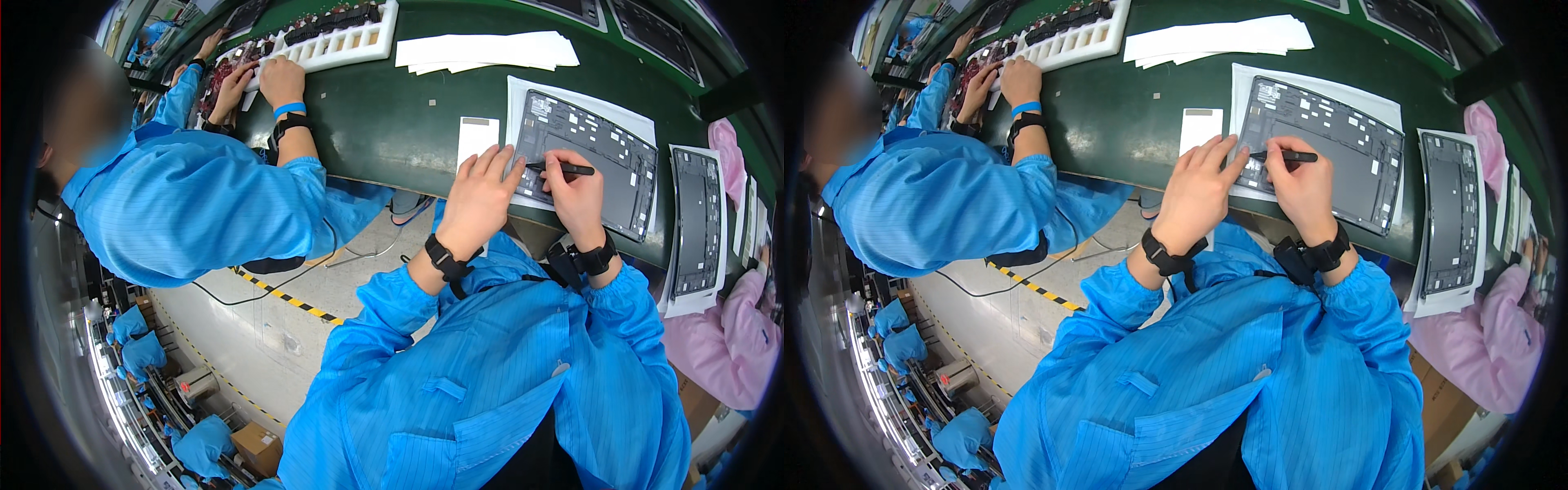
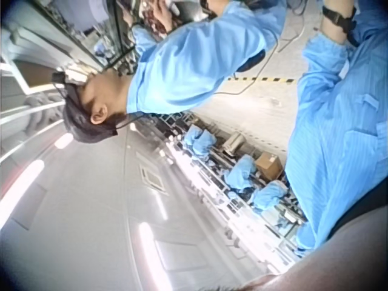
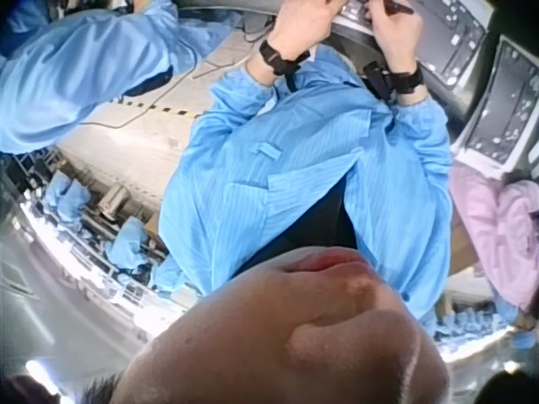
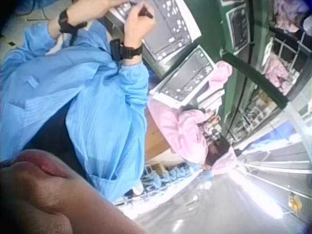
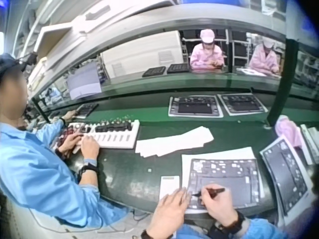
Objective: Marking components with a pen and assembling internal parts into a tablet or laptop chassis at a factory workstation.
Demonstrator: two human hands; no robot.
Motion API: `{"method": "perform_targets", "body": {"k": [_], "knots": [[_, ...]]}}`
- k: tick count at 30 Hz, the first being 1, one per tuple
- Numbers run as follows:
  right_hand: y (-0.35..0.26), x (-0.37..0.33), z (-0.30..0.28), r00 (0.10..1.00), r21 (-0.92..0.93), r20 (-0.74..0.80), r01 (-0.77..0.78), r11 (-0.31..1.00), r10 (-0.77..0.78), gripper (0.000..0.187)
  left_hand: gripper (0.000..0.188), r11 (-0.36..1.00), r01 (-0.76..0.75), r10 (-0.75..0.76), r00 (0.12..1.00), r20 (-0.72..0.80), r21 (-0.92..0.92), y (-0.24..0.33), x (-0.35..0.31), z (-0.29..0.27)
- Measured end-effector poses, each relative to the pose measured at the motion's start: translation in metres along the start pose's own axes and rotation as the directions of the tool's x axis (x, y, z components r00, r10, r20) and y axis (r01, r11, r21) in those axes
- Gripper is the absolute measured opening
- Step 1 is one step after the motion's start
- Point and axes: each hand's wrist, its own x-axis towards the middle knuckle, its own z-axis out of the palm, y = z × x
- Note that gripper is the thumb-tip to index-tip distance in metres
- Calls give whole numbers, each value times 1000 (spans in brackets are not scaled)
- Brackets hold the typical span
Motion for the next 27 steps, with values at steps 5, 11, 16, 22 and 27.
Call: {"method": "perform_targets", "body": {"k": [5,11,16,22,27], "knots": [[-4,-1,-6,997,116,-68,-27,993,35,18,51,999,18,-20,998,56,41,5,-2,-8],[-35,43,-15,997,261,23,-80,962,76,23,50,990,36,-45,997,-62,-136,-14,-3,-10],[-5,67,30,980,43,192,54,998,-61,26,41,984,76,-88,993,-74,-161,-23,-5,2],[-9,65,37,983,-9,183,36,999,-34,29,40,982,87,-103,991,-87,-169,-25,-4,5],[-8,64,43,983,-8,181,45,999,-43,30,40,981,82,-98,992,-79,-177,-26,-3,4]]}}
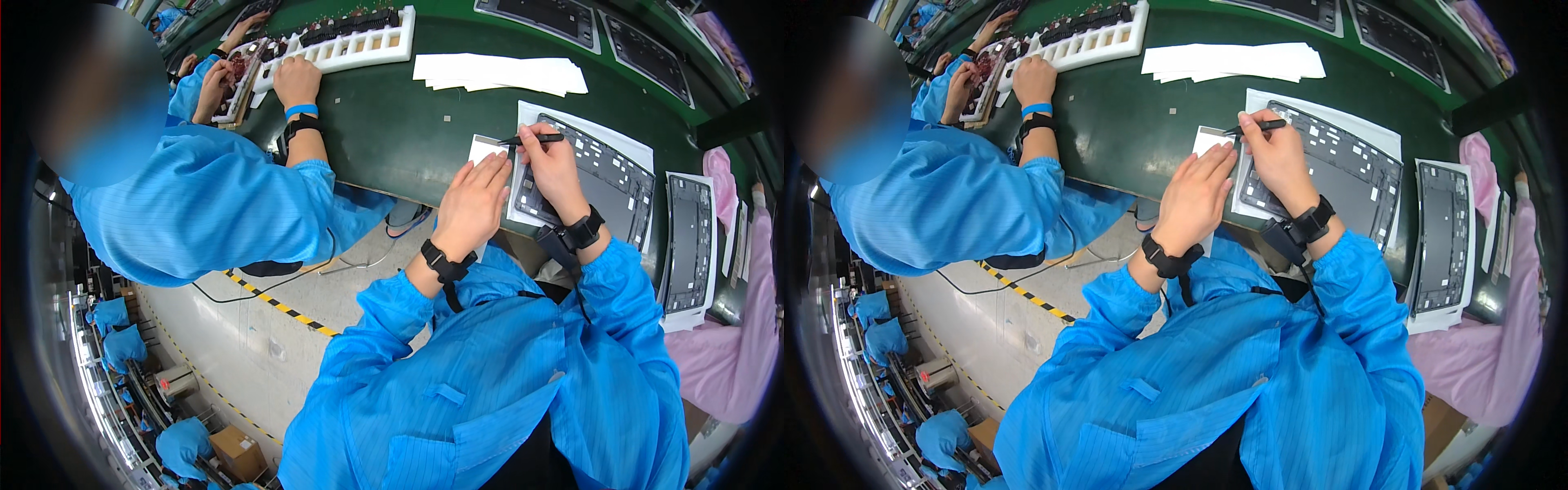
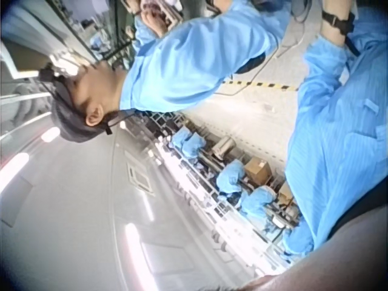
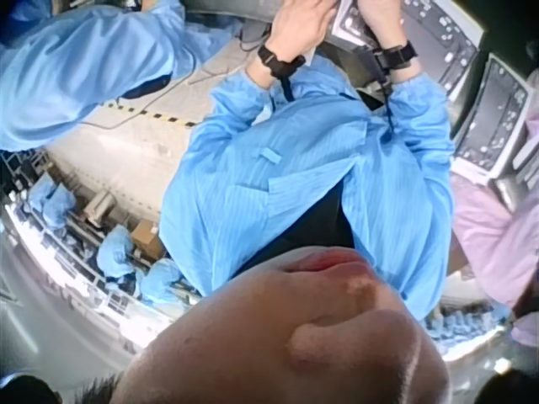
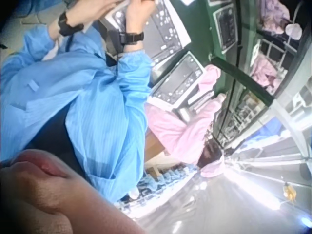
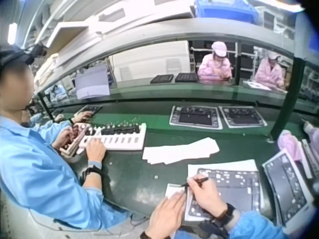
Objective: Marking components with a pen and assembling internal parts into a tablet or laptop chassis at a factory workstation.
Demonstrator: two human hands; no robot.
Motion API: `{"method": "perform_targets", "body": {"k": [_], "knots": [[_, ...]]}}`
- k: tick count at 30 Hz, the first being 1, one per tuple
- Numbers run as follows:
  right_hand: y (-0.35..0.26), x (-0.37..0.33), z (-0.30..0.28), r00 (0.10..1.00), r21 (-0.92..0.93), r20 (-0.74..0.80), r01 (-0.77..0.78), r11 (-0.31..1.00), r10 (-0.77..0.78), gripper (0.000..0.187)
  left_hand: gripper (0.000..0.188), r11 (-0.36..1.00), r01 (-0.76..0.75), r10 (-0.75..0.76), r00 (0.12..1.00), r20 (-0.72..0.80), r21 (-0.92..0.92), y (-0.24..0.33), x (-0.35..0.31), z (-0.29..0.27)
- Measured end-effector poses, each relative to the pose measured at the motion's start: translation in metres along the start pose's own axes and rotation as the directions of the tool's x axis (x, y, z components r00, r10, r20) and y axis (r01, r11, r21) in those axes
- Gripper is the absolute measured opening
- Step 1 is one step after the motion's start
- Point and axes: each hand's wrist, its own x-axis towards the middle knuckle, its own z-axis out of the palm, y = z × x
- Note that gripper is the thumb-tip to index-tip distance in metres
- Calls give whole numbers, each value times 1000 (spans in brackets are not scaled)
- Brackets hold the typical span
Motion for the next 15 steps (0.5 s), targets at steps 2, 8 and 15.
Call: {"method": "perform_targets", "body": {"k": [2,8,15], "knots": [[3,-1,1,1000,62,-20,-9,998,10,30,40,1000,1,-1,1000,-8,-2,0,0,0],[6,-2,2,998,-14,-61,10,1000,-11,25,39,1000,11,-12,1000,-15,-28,2,-1,1],[4,-2,-4,994,161,-113,18,987,0,19,41,999,6,-6,1000,9,-38,4,-2,4]]}}
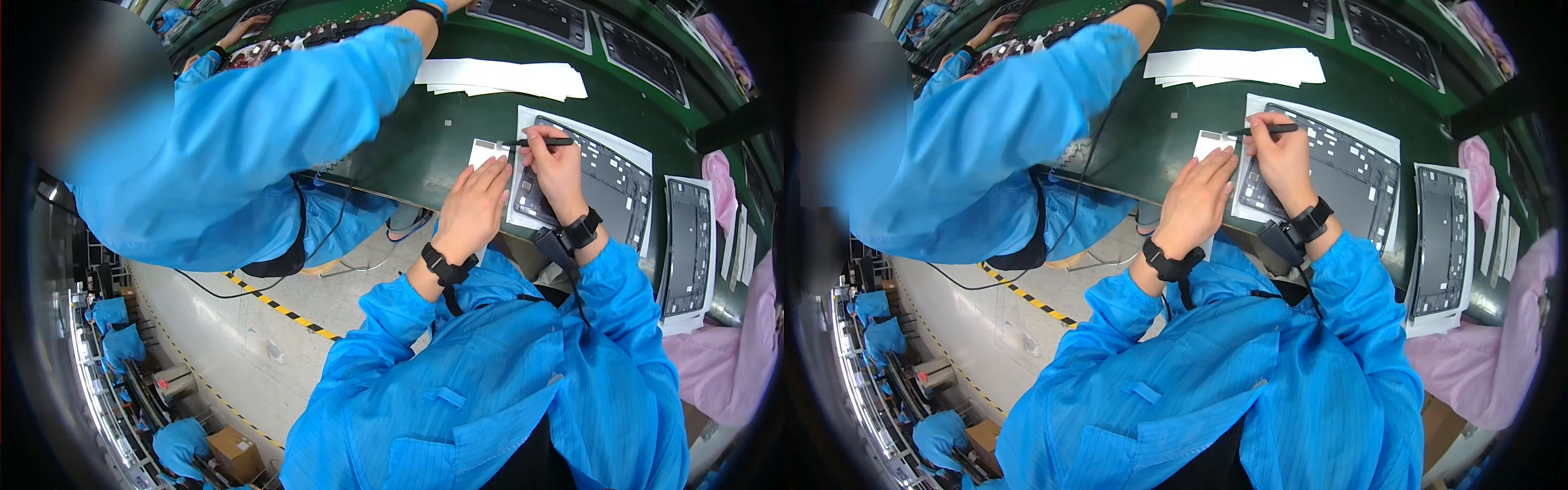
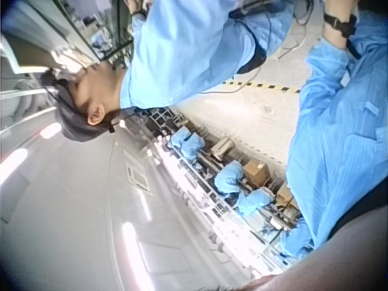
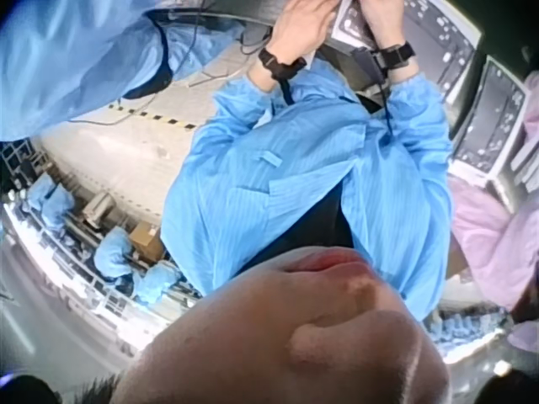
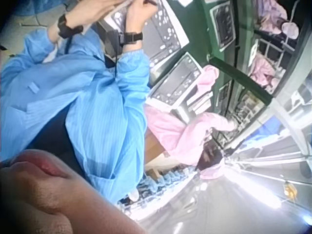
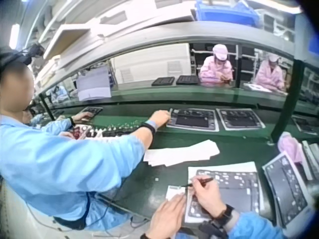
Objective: Marking components with a pen and assembling internal parts into a tablet or laptop chassis at a factory workstation.
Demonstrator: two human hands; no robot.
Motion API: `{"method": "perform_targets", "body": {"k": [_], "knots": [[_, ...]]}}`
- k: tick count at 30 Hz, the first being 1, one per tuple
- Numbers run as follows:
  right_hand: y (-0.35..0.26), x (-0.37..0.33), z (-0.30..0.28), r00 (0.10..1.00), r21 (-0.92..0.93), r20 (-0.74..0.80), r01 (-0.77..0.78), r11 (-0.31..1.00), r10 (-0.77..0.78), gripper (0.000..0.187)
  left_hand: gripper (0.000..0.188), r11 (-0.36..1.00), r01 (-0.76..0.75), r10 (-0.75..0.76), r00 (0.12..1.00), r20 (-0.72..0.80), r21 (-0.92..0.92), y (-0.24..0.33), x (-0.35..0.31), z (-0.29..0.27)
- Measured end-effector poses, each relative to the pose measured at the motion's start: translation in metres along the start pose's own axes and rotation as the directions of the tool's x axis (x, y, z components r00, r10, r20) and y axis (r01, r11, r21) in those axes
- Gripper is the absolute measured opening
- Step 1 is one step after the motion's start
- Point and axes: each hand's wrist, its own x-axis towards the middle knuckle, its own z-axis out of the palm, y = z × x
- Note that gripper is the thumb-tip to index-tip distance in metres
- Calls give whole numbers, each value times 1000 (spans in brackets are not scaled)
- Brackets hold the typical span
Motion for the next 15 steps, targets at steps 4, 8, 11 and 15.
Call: {"method": "perform_targets", "body": {"k": [4,8,11,15], "knots": [[-27,-4,-41,994,128,-101,-17,992,30,21,47,999,-47,48,990,130,-8,-3,6,-13],[-65,-34,-138,988,42,-154,-8,999,15,22,58,985,-160,133,939,317,58,-24,25,-39],[-58,-66,-218,973,41,-213,-81,996,88,20,62,983,-181,162,901,403,10,-53,56,-46],[-34,-104,-271,939,-59,-288,-215,975,189,19,55,953,-203,108,922,371,227,-8,71,-56]]}}
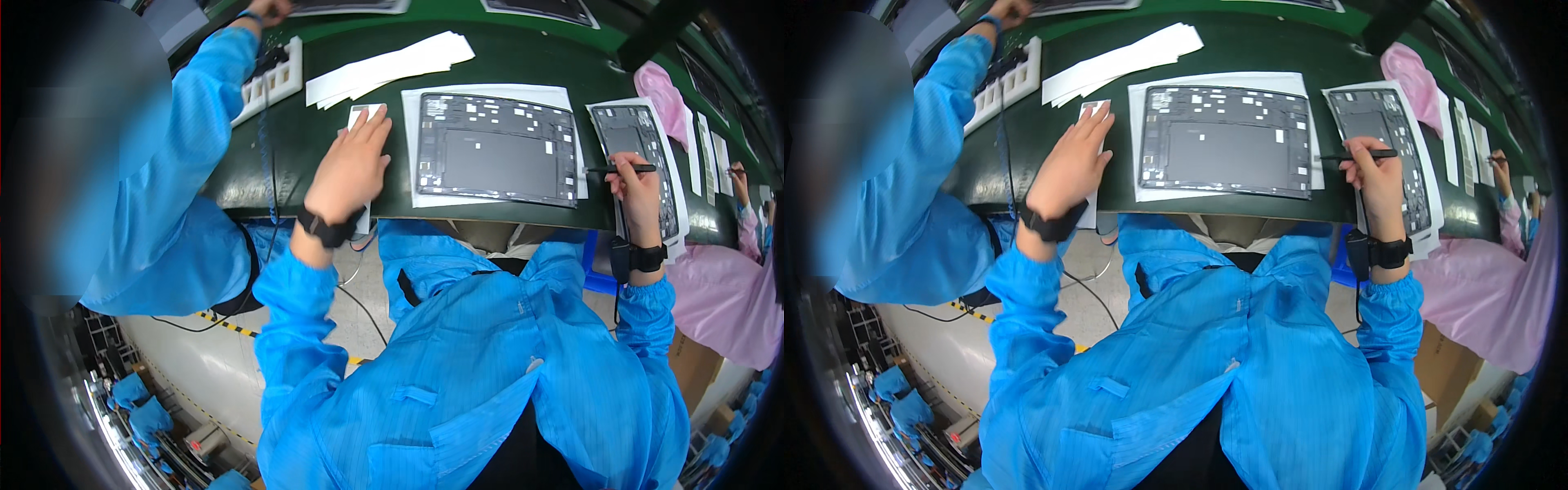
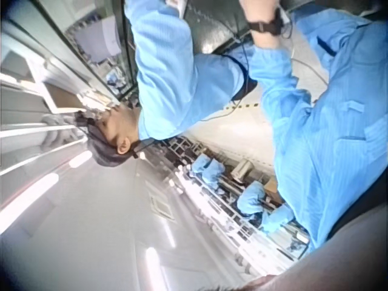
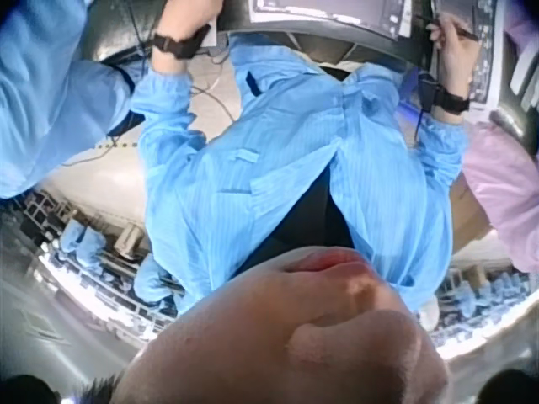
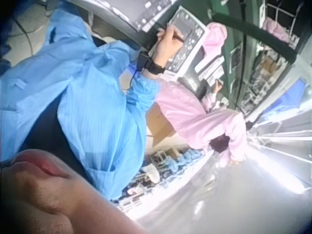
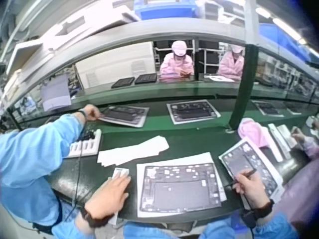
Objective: Marking components with a pen and assembling internal parts into a tablet or laptop chassis at a factory workstation.
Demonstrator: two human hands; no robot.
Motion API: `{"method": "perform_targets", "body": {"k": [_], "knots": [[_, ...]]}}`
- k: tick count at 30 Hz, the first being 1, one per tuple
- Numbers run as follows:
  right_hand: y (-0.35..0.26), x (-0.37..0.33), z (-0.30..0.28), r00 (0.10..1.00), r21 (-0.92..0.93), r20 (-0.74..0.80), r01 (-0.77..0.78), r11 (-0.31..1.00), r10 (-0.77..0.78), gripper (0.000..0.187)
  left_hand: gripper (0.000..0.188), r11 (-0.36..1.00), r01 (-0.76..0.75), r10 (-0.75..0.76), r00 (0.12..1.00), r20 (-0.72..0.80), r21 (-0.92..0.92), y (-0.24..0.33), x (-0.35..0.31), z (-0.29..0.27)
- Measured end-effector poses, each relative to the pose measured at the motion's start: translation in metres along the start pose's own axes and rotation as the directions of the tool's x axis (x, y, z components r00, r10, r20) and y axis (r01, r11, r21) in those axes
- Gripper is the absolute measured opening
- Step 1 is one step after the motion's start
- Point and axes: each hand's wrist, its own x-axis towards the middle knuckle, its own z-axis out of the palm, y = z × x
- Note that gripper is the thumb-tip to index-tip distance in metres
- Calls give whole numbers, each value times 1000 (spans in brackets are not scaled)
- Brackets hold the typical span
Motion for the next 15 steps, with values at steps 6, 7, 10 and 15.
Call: {"method": "perform_targets", "body": {"k": [6,7,10,15], "knots": [[12,-6,4,992,-77,121,40,996,-30,20,33,942,-13,-13,997,-73,-336,172,3,19],[9,-6,7,990,-86,141,42,995,-29,20,36,939,-64,16,989,-144,-337,189,8,38],[17,-5,10,984,-97,156,100,990,-85,19,41,925,-175,104,970,-220,-338,217,30,77],[11,-8,13,983,-127,174,74,989,-51,19,43,929,-236,172,958,-230,-285,221,39,102]]}}
